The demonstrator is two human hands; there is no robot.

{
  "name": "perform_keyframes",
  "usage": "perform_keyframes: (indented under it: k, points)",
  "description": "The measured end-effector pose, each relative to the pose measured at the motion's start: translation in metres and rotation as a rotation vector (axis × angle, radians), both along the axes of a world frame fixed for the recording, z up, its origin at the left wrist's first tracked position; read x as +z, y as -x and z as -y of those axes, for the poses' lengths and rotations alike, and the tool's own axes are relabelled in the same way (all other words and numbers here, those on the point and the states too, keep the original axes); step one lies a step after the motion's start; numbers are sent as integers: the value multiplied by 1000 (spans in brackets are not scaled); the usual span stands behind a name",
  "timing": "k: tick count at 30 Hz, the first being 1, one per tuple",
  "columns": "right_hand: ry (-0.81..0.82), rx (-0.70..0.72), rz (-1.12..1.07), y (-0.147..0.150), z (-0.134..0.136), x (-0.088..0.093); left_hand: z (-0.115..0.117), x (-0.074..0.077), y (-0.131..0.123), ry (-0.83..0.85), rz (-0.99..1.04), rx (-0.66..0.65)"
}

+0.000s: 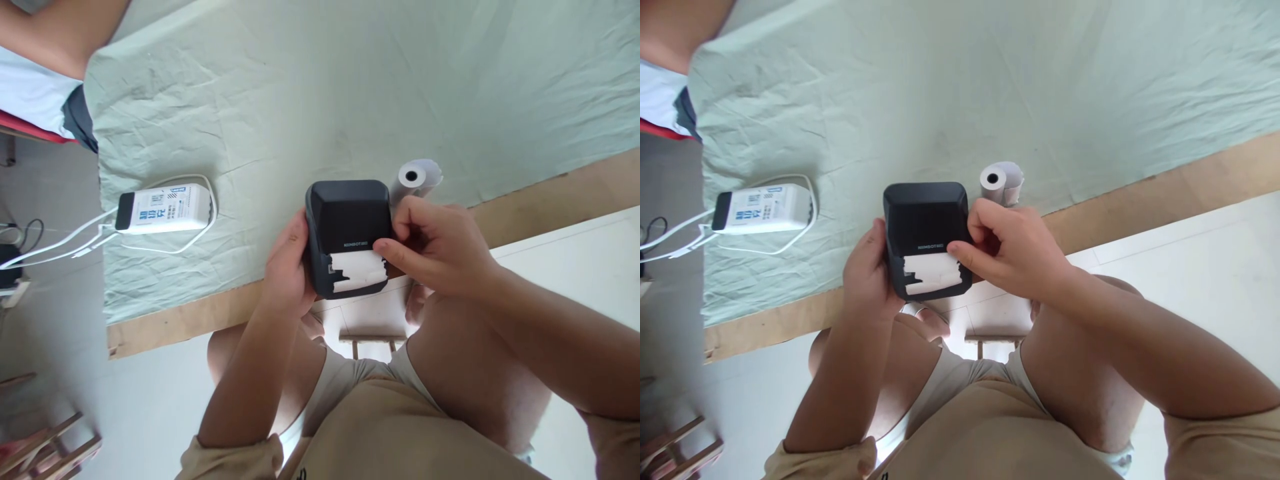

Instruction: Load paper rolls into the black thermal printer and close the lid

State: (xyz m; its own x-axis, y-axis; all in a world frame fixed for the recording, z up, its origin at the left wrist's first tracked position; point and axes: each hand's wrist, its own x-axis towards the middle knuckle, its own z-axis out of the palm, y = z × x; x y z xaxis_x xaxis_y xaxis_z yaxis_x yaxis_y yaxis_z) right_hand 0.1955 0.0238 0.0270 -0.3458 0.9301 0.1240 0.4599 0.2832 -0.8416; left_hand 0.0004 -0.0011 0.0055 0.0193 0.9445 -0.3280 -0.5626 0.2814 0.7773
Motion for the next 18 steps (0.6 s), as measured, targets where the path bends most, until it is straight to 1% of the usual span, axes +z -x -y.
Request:
perform_keyframes:
  k: [3,5,8,10,12,14,16,18]
  points:
    - [63,11,-117,-1,2,-2,-1,2,0,-13,10,37]
    - [39,32,-154,-2,3,-1,-2,2,1,-6,-15,65]
    - [-136,4,-110,-3,6,4,-2,-1,2,12,-46,98]
    - [-255,-76,-111,-1,9,8,-3,-2,2,30,-58,108]
    - [-339,-204,-157,3,10,10,-3,-2,2,53,-83,95]
    - [-382,-310,-173,6,10,8,-2,0,1,60,-123,66]
    - [-413,-337,-104,9,7,5,-1,3,1,29,-160,5]
    - [-446,-293,46,12,2,4,1,6,1,-23,-192,-83]
